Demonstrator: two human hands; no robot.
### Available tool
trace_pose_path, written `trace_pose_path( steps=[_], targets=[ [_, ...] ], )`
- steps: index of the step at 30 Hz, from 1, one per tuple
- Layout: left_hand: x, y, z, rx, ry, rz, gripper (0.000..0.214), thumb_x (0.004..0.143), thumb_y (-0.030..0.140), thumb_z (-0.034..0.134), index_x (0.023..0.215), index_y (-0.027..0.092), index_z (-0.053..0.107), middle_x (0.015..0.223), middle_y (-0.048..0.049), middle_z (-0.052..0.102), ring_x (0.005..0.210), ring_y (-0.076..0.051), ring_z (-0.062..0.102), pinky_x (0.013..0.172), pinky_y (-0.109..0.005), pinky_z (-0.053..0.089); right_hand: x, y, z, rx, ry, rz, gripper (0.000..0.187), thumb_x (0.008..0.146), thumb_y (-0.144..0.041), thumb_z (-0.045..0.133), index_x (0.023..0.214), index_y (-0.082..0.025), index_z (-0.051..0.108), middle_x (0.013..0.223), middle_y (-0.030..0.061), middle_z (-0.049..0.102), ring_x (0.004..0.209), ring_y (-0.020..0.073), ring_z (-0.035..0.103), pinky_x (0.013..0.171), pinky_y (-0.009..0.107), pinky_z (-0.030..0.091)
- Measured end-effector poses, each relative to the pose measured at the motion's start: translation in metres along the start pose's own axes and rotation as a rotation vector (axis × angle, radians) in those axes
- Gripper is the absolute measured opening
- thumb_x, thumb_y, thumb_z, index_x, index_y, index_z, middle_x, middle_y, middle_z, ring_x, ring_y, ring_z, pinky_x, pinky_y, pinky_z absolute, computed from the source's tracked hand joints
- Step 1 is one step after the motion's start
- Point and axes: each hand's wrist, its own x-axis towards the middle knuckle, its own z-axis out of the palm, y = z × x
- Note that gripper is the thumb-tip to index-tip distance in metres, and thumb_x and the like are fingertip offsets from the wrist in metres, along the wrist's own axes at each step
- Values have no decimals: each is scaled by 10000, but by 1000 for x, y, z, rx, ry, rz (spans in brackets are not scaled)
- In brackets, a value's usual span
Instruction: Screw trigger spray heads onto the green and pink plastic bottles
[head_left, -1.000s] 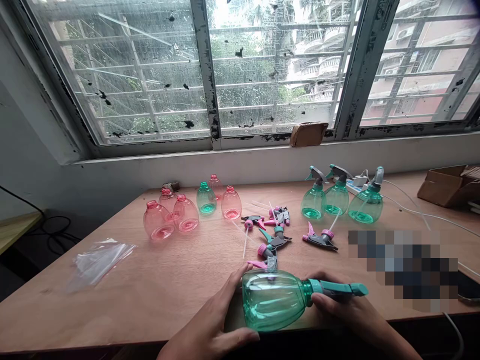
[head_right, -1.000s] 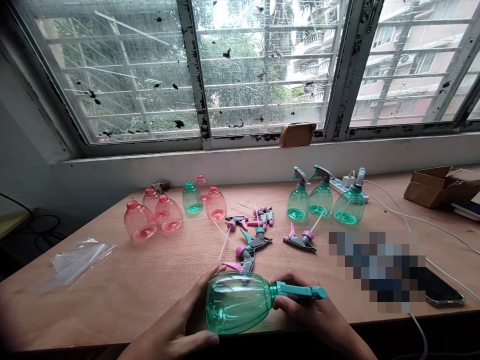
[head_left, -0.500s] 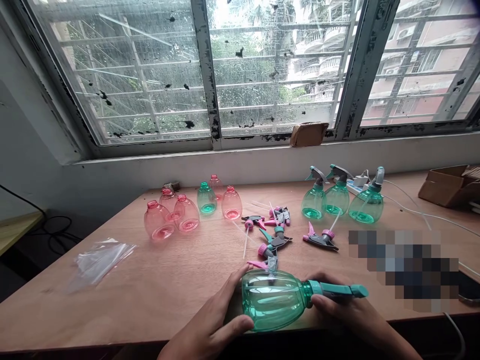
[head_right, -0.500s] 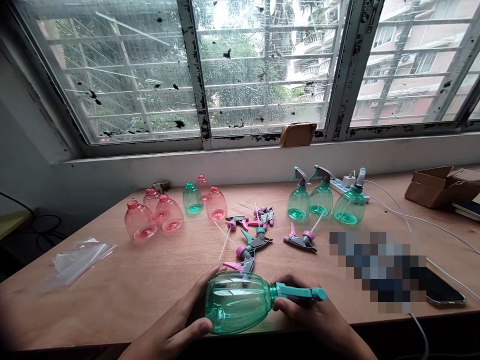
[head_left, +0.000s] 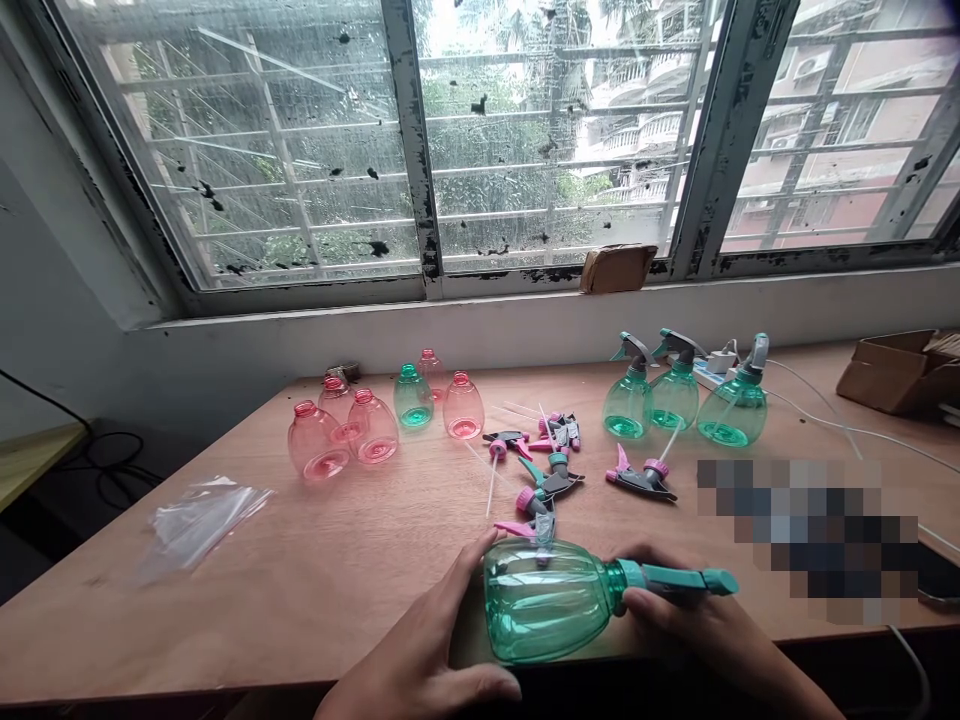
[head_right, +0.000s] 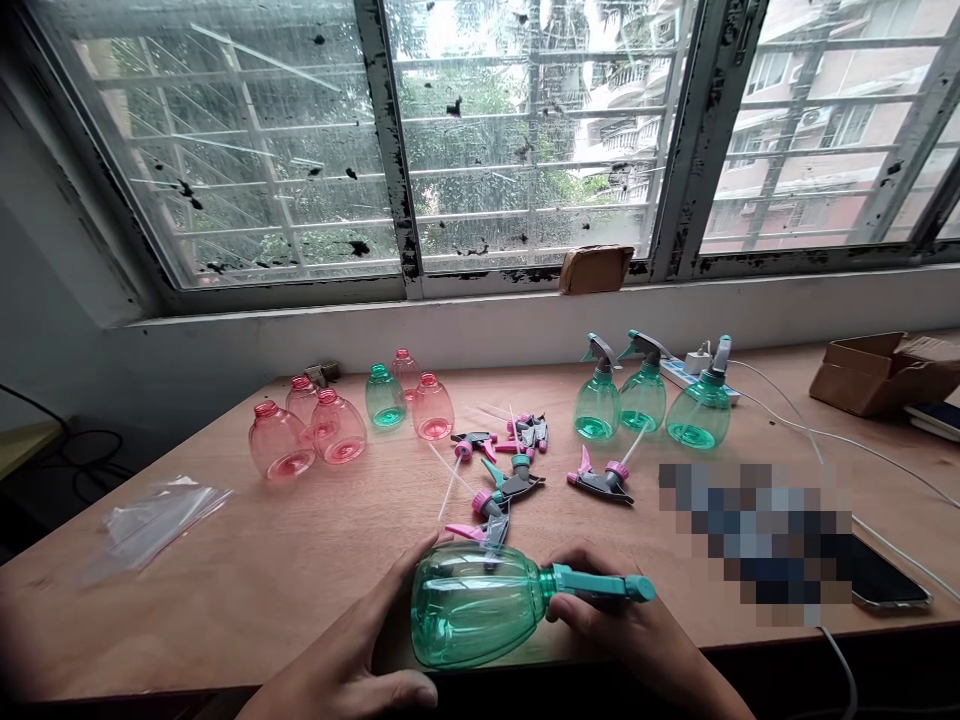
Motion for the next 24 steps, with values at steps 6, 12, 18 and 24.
trace_pose_path(
  steps=[6, 12, 18, 24],
  targets=[
    [-1, -7, -1, -25, -1, 32, 819, 998, 441, 677, 1666, 382, 207, 1747, 19, 297, 1602, -321, 278, 1322, -485, 251, 0, 0, 0, 5, -7, 15, 233, 857, -456, 761, 914, -231, 781, 652, -46, 560, 632, 171, 495, 583, 274, 394],
    [-1, -8, -1, -26, -5, 42, 799, 1008, 488, 652, 1666, 377, 212, 1745, 12, 303, 1600, -318, 284, 1325, -479, 246, -1, 1, 0, 23, -13, 40, 261, 852, -469, 765, 931, -220, 781, 637, -52, 550, 624, 163, 481, 575, 264, 388],
    [-2, -12, 1, -63, 31, 10, 784, 1004, 517, 645, 1662, 354, 251, 1744, -12, 308, 1597, -351, 277, 1325, -512, 220, 0, 1, -1, -36, 23, -11, 224, 842, -435, 771, 928, -229, 792, 727, -21, 669, 687, 196, 579, 636, 280, 451],
    [-1, -8, 0, -88, 27, 10, 800, 986, 444, 692, 1656, 352, 264, 1728, -22, 347, 1588, -342, 305, 1320, -516, 241, 2, 3, -1, -82, 36, -62, 178, 838, -404, 765, 921, -251, 798, 816, 2, 742, 771, 240, 661, 696, 299, 504]
  ],
)
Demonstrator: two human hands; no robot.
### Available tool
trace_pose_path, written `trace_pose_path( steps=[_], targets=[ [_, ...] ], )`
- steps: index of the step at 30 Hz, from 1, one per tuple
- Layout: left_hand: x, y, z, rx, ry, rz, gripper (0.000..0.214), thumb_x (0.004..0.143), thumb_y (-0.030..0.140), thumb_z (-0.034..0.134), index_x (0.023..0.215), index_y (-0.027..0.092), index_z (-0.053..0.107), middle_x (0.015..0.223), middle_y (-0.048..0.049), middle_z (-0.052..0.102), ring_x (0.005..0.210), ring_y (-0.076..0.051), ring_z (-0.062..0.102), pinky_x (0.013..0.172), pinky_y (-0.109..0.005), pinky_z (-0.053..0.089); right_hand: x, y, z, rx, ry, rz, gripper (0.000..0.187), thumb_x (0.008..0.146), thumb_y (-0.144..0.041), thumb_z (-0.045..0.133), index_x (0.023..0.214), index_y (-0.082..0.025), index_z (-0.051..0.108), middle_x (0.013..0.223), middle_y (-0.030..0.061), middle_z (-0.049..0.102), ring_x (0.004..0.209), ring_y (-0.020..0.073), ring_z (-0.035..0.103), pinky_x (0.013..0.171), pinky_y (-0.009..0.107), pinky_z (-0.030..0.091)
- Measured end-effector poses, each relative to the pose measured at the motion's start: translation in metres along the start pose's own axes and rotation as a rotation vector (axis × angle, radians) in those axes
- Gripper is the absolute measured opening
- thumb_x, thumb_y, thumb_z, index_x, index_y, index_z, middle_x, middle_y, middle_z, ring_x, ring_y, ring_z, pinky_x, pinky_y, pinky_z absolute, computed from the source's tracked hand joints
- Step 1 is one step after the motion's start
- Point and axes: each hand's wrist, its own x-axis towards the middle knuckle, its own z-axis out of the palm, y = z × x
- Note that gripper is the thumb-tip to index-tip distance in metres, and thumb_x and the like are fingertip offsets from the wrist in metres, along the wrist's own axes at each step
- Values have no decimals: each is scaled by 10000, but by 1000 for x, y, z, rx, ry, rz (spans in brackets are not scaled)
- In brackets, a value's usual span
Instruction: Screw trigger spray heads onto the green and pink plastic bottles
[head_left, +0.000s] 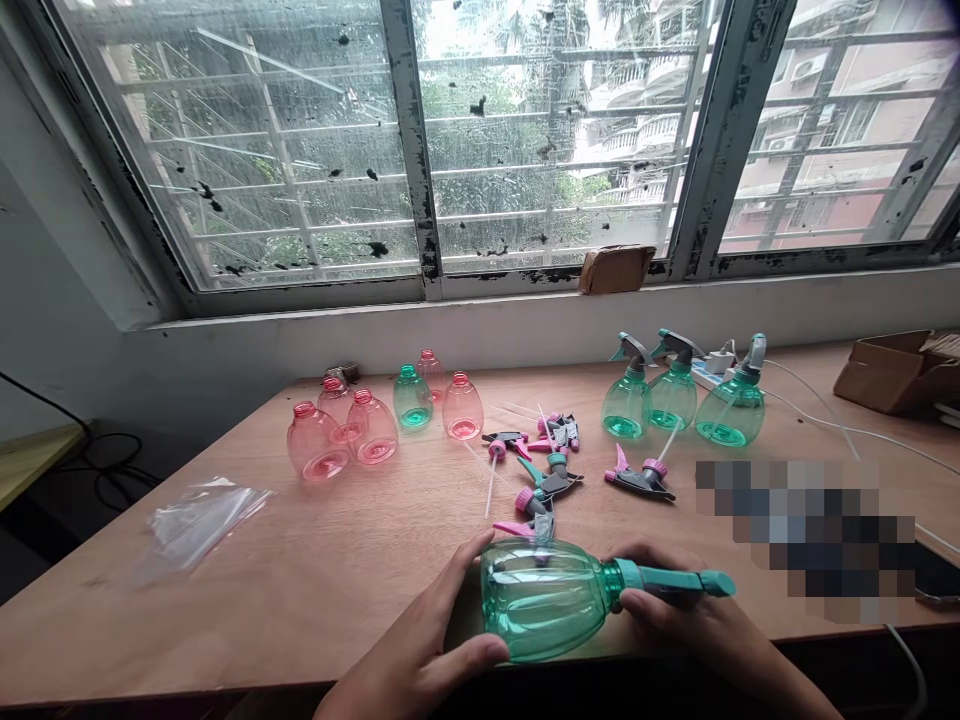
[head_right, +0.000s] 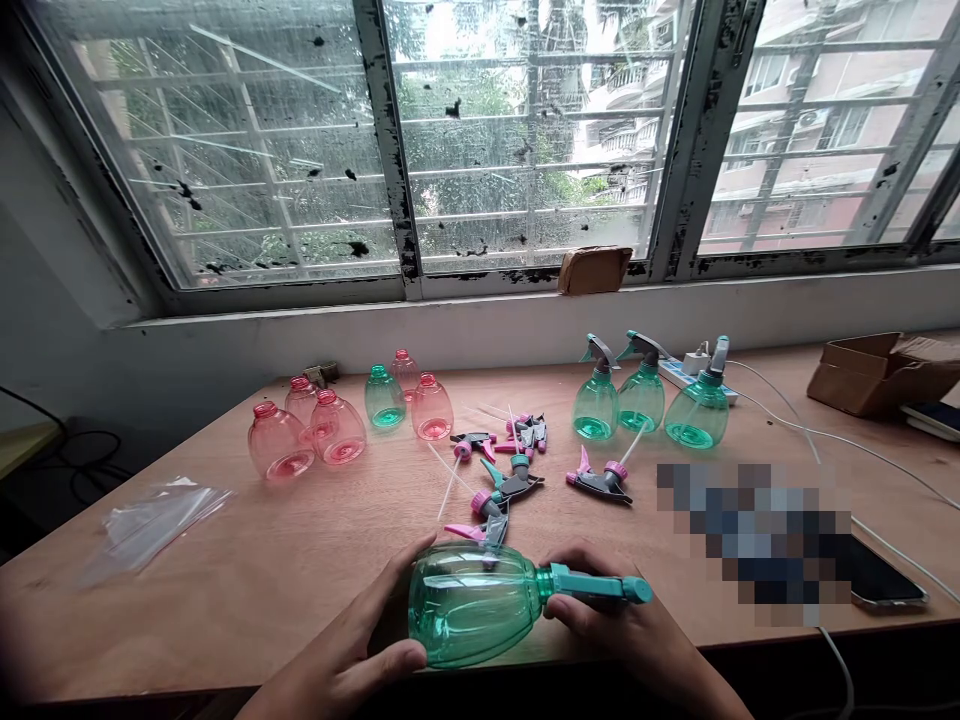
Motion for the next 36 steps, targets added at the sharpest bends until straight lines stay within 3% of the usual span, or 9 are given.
trace_pose_path(
  steps=[8, 13, 19, 28, 36],
  targets=[
    [1, 8, 3, 67, 3, -41, 1019, 832, 170, 829, 1645, 384, 254, 1716, 4, 367, 1576, -320, 337, 1316, -465, 277, -2, 1, 2, 65, 4, 51, 237, 828, -457, 768, 934, -247, 801, 758, -12, 707, 700, 213, 605, 636, 285, 468],
    [0, 6, 2, 79, -2, -21, 1048, 831, 275, 876, 1650, 395, 233, 1732, 2, 332, 1588, -342, 302, 1318, -480, 264, -2, -4, 2, 54, 10, 65, 221, 820, -434, 772, 930, -244, 795, 738, -22, 691, 693, 205, 604, 634, 278, 470],
    [-1, 4, -1, 36, -10, 41, 775, 1011, 471, 657, 1657, 380, 239, 1735, -4, 329, 1585, -339, 313, 1316, -489, 264, -2, -7, 2, 48, -1, 66, 236, 824, -448, 767, 928, -237, 783, 689, -33, 638, 646, 195, 567, 614, 288, 460],
    [3, 10, 1, 52, -2, -60, 1016, 833, 195, 848, 1643, 388, 265, 1719, 12, 364, 1582, -326, 321, 1315, -464, 285, -2, -5, 1, 72, -29, 92, 261, 838, -471, 768, 940, -231, 770, 648, -41, 582, 621, 179, 512, 585, 277, 427],
    [2, 11, 2, 70, 21, -64, 1027, 819, 179, 849, 1644, 382, 272, 1707, 1, 386, 1564, -346, 352, 1307, -474, 298, -2, -7, 2, 100, -41, 108, 307, 837, -513, 761, 947, -227, 760, 650, -47, 559, 621, 176, 491, 580, 268, 402]
  ],
)
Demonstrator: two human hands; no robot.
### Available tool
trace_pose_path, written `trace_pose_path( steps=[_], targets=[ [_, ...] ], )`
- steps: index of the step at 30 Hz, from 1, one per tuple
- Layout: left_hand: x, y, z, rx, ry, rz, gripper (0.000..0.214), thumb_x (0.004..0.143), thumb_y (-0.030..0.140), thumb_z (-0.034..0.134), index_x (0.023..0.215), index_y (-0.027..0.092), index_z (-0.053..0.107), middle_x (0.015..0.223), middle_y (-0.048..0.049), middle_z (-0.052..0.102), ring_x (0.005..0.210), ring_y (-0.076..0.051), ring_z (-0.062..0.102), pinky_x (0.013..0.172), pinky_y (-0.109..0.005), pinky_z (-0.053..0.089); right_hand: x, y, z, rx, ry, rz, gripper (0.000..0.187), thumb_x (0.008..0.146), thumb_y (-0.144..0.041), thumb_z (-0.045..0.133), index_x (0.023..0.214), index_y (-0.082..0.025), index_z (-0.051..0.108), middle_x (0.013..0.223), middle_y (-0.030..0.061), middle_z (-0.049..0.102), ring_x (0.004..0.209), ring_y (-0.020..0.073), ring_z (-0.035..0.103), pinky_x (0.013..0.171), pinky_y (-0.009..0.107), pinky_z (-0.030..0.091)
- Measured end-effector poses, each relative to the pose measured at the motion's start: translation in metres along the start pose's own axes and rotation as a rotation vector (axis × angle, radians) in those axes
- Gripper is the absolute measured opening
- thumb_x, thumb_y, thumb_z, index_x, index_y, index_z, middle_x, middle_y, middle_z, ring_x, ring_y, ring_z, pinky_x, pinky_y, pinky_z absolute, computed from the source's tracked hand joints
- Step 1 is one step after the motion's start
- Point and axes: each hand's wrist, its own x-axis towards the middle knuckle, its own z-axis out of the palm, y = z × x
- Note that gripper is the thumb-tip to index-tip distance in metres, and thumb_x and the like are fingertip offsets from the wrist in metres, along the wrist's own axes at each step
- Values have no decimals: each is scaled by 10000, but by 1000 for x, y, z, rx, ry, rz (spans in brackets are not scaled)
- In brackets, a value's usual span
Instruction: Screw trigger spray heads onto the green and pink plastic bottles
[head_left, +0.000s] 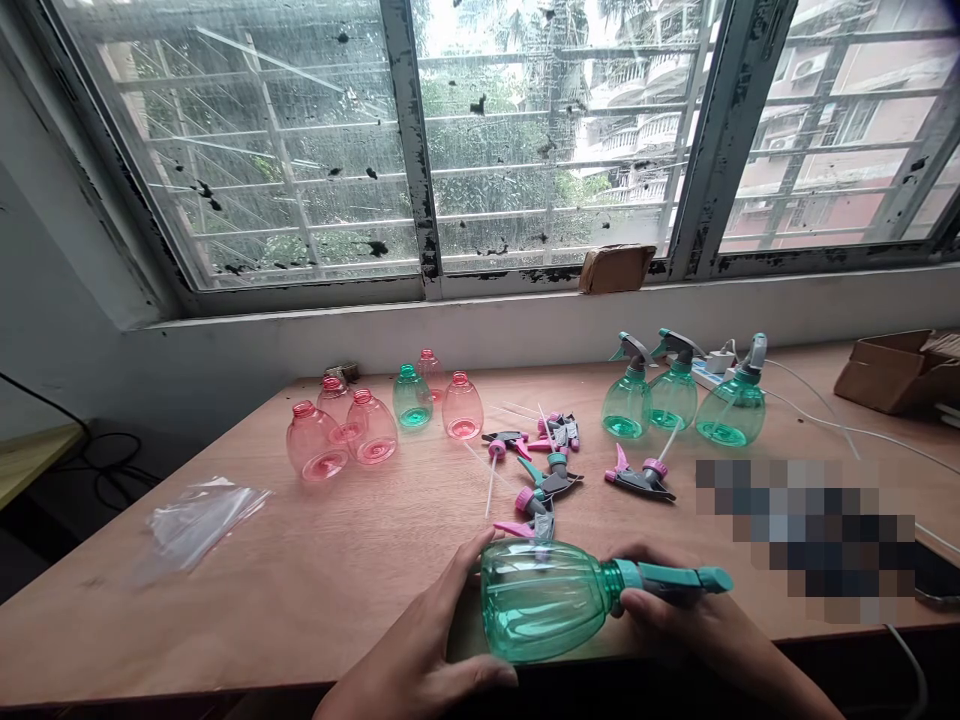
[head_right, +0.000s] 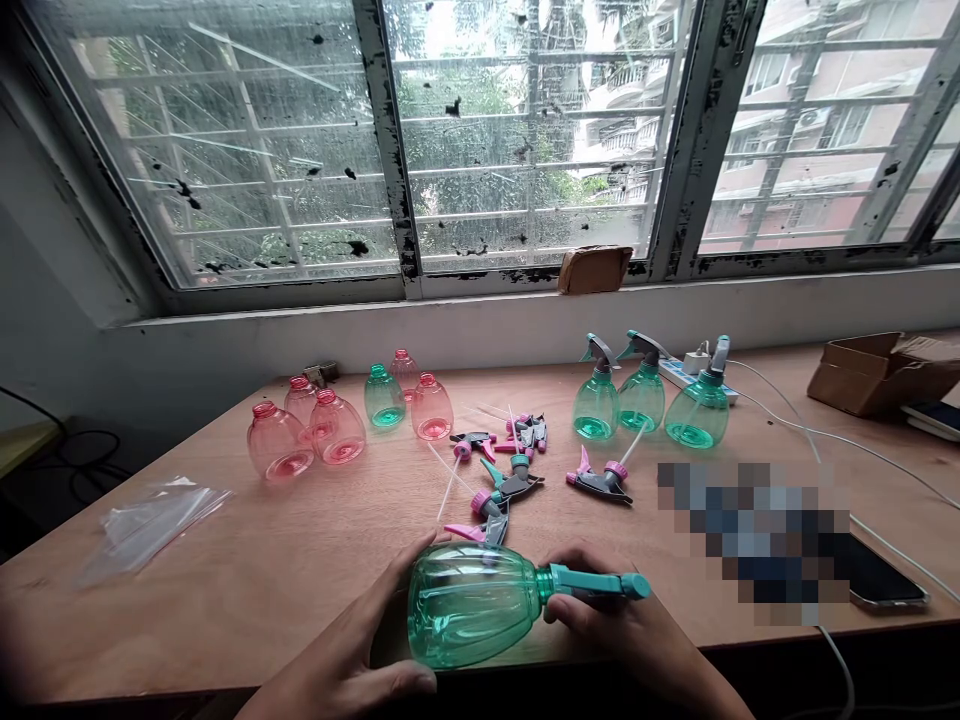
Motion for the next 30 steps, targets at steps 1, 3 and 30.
trace_pose_path(
  steps=[1, 3, 30],
  targets=[
    [0, -1, 0, -2, -9, 14, 1042, 810, 184, 862, 1644, 383, 271, 1707, -3, 386, 1563, -353, 354, 1305, -476, 303, 0, 0, 0, -12, -1, -1, 312, 834, -518, 758, 946, -227, 760, 653, -44, 563, 623, 180, 498, 583, 271, 409],
    [0, -2, -1, -10, -26, 40, 1064, 801, 211, 882, 1648, 385, 261, 1709, -11, 383, 1562, -367, 351, 1302, -487, 306, 0, 0, -1, -40, 2, 2, 322, 822, -527, 759, 946, -230, 759, 655, -39, 570, 627, 190, 519, 593, 278, 430],
    [0, -3, -3, -36, -36, 96, 869, 934, 376, 754, 1655, 348, 269, 1713, -27, 378, 1571, -366, 334, 1309, -509, 281, 2, 5, -3, -70, -19, -10, 334, 841, -542, 746, 959, -231, 779, 639, -39, 569, 615, 188, 520, 584, 276, 442]
  ],
)
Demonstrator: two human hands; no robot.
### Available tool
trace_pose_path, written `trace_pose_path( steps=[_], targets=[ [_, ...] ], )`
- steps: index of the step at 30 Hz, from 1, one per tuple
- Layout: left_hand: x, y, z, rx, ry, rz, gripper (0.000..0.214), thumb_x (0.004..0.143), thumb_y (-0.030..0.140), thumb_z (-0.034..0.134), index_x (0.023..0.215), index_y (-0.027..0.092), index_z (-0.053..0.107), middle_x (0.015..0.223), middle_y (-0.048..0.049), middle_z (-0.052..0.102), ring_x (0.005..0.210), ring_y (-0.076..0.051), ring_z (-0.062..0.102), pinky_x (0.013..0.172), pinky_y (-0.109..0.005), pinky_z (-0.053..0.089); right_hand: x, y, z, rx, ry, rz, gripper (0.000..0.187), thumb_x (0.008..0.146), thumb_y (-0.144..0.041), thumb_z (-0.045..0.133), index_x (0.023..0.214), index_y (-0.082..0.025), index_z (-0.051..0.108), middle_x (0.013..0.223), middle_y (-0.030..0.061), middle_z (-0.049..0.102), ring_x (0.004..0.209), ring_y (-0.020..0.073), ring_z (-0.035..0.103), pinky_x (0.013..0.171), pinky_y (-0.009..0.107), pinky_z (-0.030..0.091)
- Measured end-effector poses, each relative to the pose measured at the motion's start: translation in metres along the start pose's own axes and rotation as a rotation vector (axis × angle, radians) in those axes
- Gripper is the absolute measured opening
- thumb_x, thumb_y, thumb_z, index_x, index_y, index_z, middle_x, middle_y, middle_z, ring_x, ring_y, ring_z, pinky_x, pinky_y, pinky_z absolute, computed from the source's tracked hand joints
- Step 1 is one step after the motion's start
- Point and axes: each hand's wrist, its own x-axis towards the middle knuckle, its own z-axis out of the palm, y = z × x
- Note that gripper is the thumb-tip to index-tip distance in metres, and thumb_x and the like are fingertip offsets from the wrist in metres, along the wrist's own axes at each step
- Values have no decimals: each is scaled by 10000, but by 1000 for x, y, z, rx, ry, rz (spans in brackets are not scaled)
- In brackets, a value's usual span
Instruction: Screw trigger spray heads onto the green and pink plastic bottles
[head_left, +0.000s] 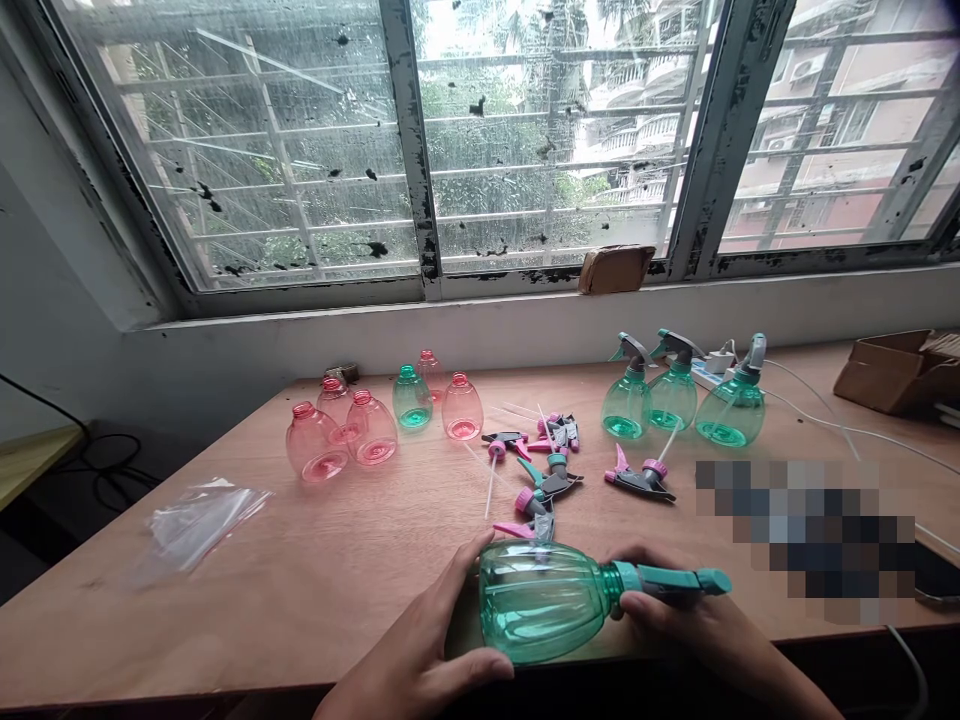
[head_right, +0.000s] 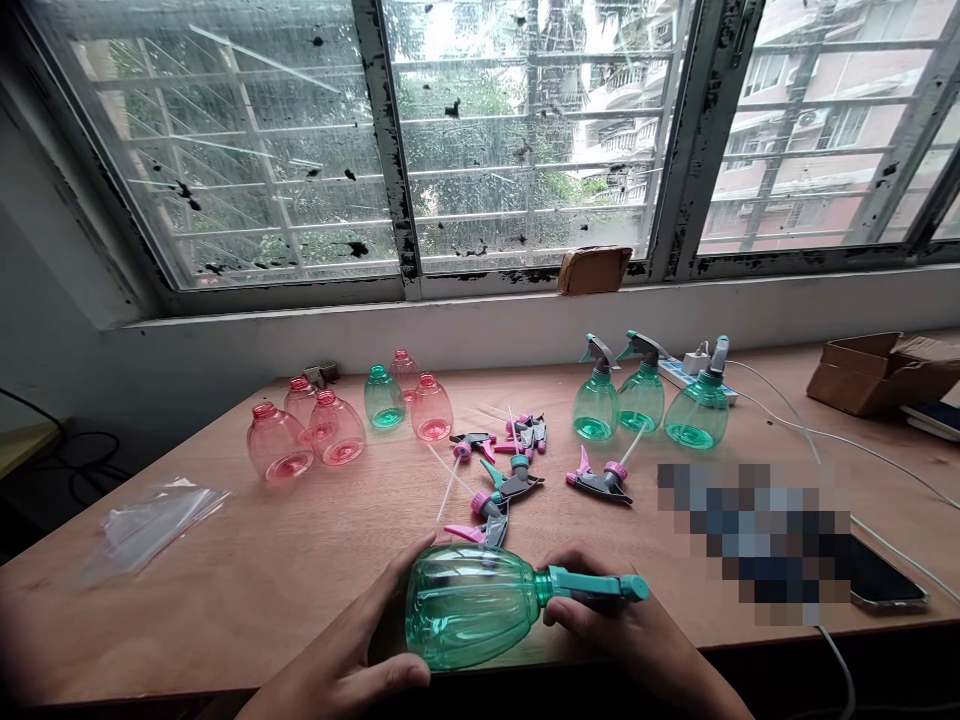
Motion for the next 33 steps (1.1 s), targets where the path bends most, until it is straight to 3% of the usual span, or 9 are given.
trace_pose_path(
  steps=[8, 18, 28, 33],
  targets=[
    [1, 0, 1, -4, 0, -10, 851, 947, 366, 734, 1655, 351, 262, 1720, -20, 364, 1580, -351, 318, 1313, -514, 266, 0, 1, -1, 19, -13, -10, 295, 853, -515, 762, 965, -243, 786, 630, -48, 573, 610, 181, 524, 595, 270, 454],
    [1, 0, 0, -7, -1, -14, 859, 938, 320, 740, 1653, 354, 265, 1716, -13, 373, 1577, -349, 327, 1314, -497, 269, 0, 5, -1, 100, -45, -5, 289, 879, -508, 766, 976, -235, 767, 620, -53, 580, 584, 156, 464, 524, 258, 347],
    [-1, -1, 1, -22, -5, -10, 857, 940, 341, 744, 1652, 362, 266, 1719, -10, 365, 1581, -347, 316, 1316, -502, 259, 0, 1, -1, 90, -33, -33, 298, 863, -507, 781, 957, -224, 781, 680, -35, 580, 648, 177, 506, 609, 277, 425],
    [-1, -3, 0, -38, 6, -17, 855, 951, 372, 735, 1657, 352, 253, 1730, -16, 339, 1584, -340, 311, 1318, -498, 253, 0, 1, -1, 109, -53, -19, 299, 873, -512, 770, 976, -232, 769, 647, -45, 575, 620, 168, 496, 570, 265, 406]
  ],
)
